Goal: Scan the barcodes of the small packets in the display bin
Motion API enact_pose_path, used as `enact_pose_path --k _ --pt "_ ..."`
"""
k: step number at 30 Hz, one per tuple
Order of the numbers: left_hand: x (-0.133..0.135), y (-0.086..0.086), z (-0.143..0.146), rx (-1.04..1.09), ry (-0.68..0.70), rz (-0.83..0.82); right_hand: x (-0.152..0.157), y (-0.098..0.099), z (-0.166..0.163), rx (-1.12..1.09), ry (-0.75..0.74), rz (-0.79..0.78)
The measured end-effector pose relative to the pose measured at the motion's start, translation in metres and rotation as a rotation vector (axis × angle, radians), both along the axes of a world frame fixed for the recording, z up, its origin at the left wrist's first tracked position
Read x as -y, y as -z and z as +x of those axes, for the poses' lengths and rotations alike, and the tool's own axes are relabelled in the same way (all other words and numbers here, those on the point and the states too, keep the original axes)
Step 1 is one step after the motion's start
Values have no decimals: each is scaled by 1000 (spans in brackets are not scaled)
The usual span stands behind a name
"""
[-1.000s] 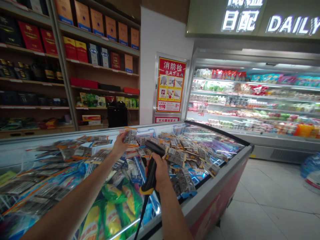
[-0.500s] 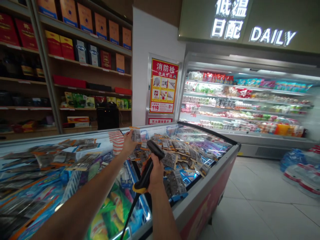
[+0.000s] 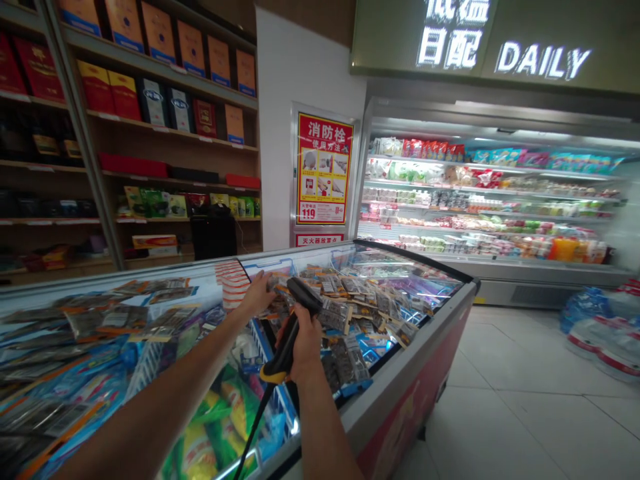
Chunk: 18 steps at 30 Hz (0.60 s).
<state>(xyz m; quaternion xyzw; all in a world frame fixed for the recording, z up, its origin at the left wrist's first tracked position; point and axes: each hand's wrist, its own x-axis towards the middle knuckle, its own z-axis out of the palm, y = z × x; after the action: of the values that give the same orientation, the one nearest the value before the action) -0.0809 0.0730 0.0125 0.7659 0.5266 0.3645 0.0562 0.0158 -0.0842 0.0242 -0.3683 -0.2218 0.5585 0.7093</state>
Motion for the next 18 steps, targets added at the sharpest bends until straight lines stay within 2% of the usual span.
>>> enact_pose_path --k 2,6,10,14,18 --pt "6 -5 -23 -28 -106 16 0 1 -1 3 -16 4" --pt "22 -10 -87 -98 -346 19 2 2 -5 17 -67 32" --pt "38 -6 -142 -173 -523 -131 5 2 -11 91 -158 23" --pt "45 2 -163 -254 -528 -303 9 3 -17 165 -267 22" --pt "41 8 -158 -259 -497 -240 11 6 -19 166 -291 35"
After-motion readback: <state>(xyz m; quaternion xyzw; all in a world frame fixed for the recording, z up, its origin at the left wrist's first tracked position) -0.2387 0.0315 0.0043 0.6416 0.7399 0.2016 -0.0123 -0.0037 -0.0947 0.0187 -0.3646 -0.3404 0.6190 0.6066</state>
